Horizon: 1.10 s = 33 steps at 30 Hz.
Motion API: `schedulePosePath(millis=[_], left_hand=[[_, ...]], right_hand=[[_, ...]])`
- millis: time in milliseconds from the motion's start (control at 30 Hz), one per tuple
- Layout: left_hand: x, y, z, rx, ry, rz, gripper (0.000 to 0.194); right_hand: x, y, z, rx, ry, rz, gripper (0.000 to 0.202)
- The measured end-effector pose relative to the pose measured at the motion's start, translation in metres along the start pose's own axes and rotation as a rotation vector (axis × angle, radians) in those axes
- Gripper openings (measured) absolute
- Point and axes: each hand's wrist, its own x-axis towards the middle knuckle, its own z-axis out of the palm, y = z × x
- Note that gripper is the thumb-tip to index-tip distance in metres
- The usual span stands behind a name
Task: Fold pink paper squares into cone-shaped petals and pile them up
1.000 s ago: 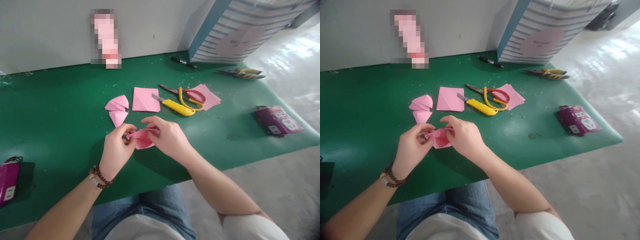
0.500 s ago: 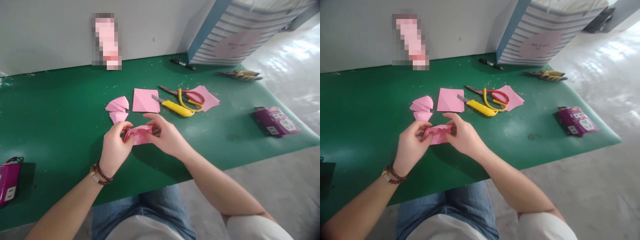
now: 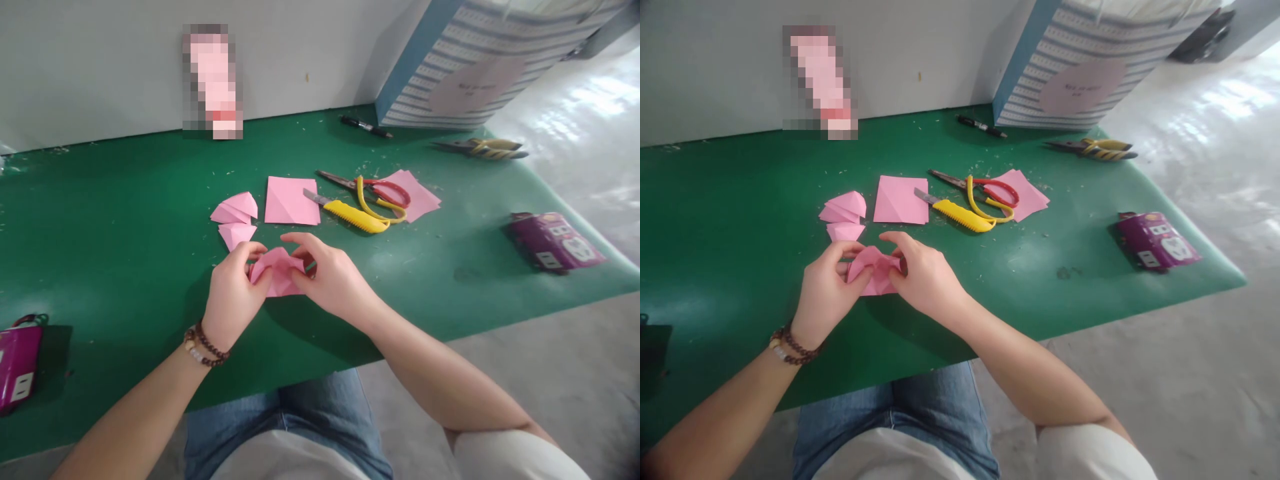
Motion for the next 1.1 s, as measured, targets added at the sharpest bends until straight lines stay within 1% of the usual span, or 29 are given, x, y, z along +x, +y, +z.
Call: schedulePosePath(millis=[133, 300, 433, 567, 633, 800, 933, 1033, 1100], left_hand=[[0.001, 0.001, 0.0, -0.039, -0.047, -0.058, 0.028], [0.005, -0.002, -0.001, -0.111, -0.036, -0.107, 0.034], [0.006, -0.004, -0.001, -0.155, -0.047, -0.121, 0.03], [0.008, -0.006, -0.001, -0.218, -0.056, -0.148, 0.016], [0.01, -0.006, -0.002, -0.223, -0.071, -0.161, 0.012], [0.013, -0.005, -0.006, -0.204, -0.111, -0.177, 0.012], [0.013, -0.005, -0.009, -0.304, -0.124, -0.207, 0.012], [0.013, -0.005, -0.012, -0.34, -0.126, -0.23, 0.016], [0.011, -0.004, -0.014, -0.321, -0.124, -0.206, 0.016]], right_hand=[[-0.002, -0.003, 0.002, -0.013, -0.023, -0.014, 0.049], [-0.003, -0.001, 0.002, 0.005, -0.037, -0.035, 0.049], [0.0, 0.003, 0.002, 0.075, -0.022, -0.06, 0.036], [0.002, 0.004, 0.002, 0.116, 0.008, -0.051, 0.027], [0.002, 0.003, 0.001, 0.12, 0.015, -0.098, 0.025], [0.0, 0.0, -0.001, 0.193, -0.017, -0.266, 0.021], [0.0, 0.004, -0.002, 0.146, 0.005, -0.375, 0.027], [0.0, 0.005, -0.003, 0.106, 0.023, -0.358, 0.027], [0.0, 0.004, -0.004, 0.107, 0.029, -0.317, 0.023]])
